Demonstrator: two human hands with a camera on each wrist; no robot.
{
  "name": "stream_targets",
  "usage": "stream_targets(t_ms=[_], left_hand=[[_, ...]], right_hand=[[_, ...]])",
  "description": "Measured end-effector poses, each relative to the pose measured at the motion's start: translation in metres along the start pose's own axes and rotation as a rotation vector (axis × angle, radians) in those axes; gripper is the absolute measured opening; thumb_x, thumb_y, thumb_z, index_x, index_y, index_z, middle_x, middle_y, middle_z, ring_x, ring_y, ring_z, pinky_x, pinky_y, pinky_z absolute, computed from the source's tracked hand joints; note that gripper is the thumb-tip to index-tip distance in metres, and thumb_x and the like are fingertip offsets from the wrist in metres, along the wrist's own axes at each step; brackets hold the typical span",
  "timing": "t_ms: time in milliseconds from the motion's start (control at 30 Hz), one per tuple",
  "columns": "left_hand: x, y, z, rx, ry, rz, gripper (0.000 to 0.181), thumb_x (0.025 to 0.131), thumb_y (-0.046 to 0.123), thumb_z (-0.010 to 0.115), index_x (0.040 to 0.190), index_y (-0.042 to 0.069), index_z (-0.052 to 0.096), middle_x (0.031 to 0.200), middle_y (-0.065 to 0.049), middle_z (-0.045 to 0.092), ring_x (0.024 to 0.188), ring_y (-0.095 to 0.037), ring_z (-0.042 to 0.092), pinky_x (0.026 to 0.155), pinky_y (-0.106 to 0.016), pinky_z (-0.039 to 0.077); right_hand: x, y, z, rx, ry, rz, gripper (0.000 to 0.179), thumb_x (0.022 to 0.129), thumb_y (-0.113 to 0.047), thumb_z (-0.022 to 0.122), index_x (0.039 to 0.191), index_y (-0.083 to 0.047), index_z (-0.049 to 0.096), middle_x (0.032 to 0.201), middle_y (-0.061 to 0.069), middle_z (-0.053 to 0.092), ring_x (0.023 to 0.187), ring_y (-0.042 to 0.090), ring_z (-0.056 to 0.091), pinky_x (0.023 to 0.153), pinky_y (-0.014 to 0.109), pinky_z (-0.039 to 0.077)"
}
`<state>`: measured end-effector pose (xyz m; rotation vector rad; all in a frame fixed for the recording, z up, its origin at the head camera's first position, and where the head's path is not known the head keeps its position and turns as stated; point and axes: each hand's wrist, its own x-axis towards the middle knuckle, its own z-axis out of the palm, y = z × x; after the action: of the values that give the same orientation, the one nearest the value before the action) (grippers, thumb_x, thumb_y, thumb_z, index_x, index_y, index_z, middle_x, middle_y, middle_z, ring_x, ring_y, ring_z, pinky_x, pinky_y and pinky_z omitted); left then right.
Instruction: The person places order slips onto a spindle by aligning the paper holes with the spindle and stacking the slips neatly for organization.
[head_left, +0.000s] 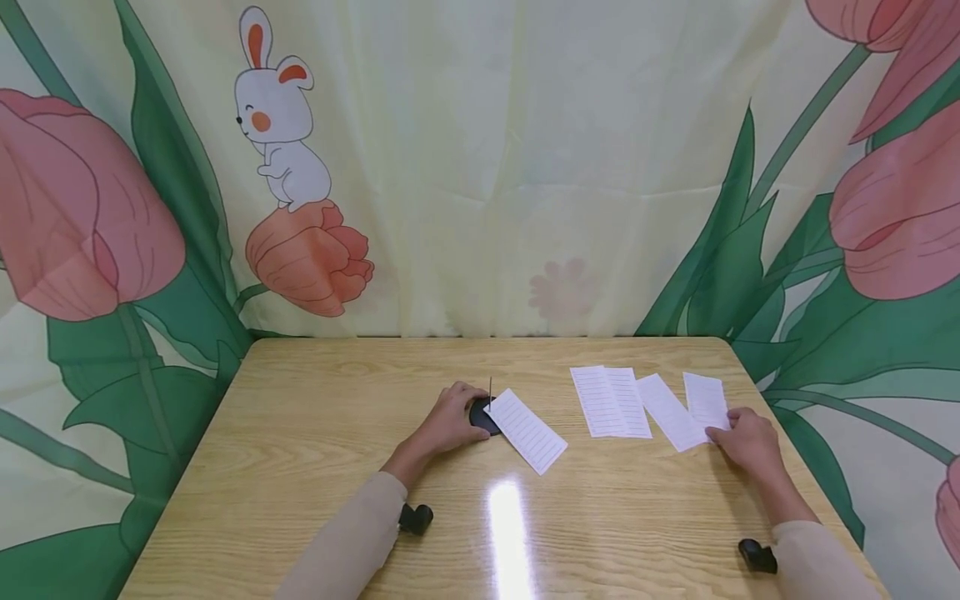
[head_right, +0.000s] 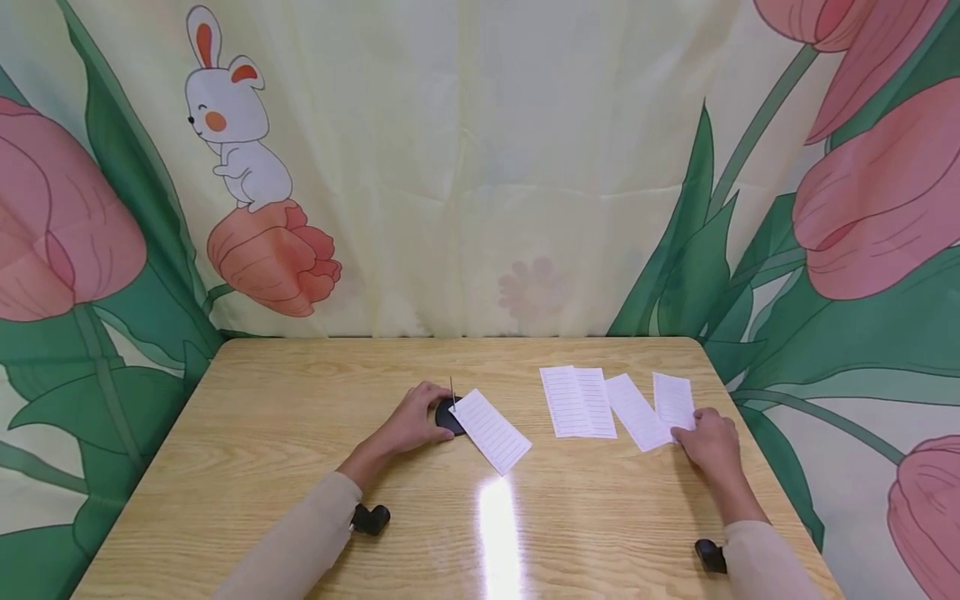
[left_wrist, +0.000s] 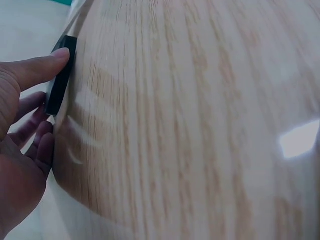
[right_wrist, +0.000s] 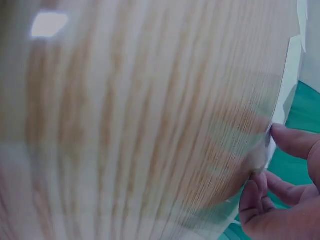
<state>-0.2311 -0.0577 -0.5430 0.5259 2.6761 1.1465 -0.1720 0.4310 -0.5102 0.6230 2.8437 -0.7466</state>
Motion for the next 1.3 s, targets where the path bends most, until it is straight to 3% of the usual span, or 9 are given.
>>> stream_targets(t_ms=[267,567,867,1033,1167,1300], left_hand=[[0.000,-0.001,-0.001,-0.008,-0.002,0.004,0.067,0.079,0.021,0.091,0.139,0.010,0.063,0.138,-0.013,0.055,0.127,-0.032,0.047,0.106,-0.049,0.044],[0.000,-0.001,-0.001,-0.013,0.004,0.014,0.067,0.078,0.020,0.092,0.138,0.009,0.063,0.137,-0.013,0.055,0.127,-0.032,0.048,0.106,-0.048,0.043],[0.000,-0.001,-0.001,-0.022,0.003,0.019,0.066,0.078,0.018,0.092,0.137,0.009,0.064,0.133,-0.012,0.056,0.125,-0.030,0.048,0.105,-0.047,0.044],[0.000,-0.002,-0.002,-0.026,0.003,0.012,0.066,0.078,0.019,0.092,0.137,0.009,0.064,0.134,-0.012,0.056,0.126,-0.030,0.048,0.106,-0.048,0.044],[0.000,-0.002,-0.001,-0.022,-0.004,0.011,0.066,0.078,0.019,0.092,0.137,0.009,0.063,0.134,-0.012,0.055,0.126,-0.030,0.048,0.106,-0.048,0.044],[-0.001,0.000,-0.001,-0.015,-0.005,0.009,0.067,0.078,0.018,0.092,0.138,0.009,0.063,0.134,-0.012,0.055,0.126,-0.030,0.048,0.105,-0.048,0.044]], right_hand=[[0.006,0.004,-0.002,0.020,-0.033,0.036,0.078,0.095,-0.020,0.070,0.143,0.026,0.030,0.136,0.046,0.041,0.113,0.055,0.043,0.100,0.064,0.044],[0.008,0.008,-0.006,0.069,-0.086,0.046,0.080,0.095,-0.023,0.072,0.143,0.026,0.031,0.142,0.047,0.035,0.113,0.054,0.043,0.102,0.065,0.042],[0.010,0.009,-0.008,0.046,-0.086,-0.002,0.065,0.105,-0.020,0.050,0.143,0.026,0.026,0.140,0.048,0.035,0.118,0.056,0.044,0.104,0.065,0.041],[0.010,0.010,-0.011,0.044,-0.044,-0.031,0.061,0.107,-0.019,0.044,0.144,0.025,0.026,0.140,0.047,0.036,0.124,0.059,0.042,0.106,0.068,0.038],[0.009,0.011,-0.015,0.044,0.032,-0.079,0.056,0.106,-0.016,0.046,0.142,0.024,0.031,0.133,0.046,0.044,0.114,0.055,0.050,0.096,0.064,0.045],[0.009,0.012,-0.020,0.049,0.125,-0.138,0.052,0.105,-0.016,0.051,0.137,0.022,0.039,0.122,0.043,0.053,0.101,0.048,0.055,0.081,0.052,0.049]])
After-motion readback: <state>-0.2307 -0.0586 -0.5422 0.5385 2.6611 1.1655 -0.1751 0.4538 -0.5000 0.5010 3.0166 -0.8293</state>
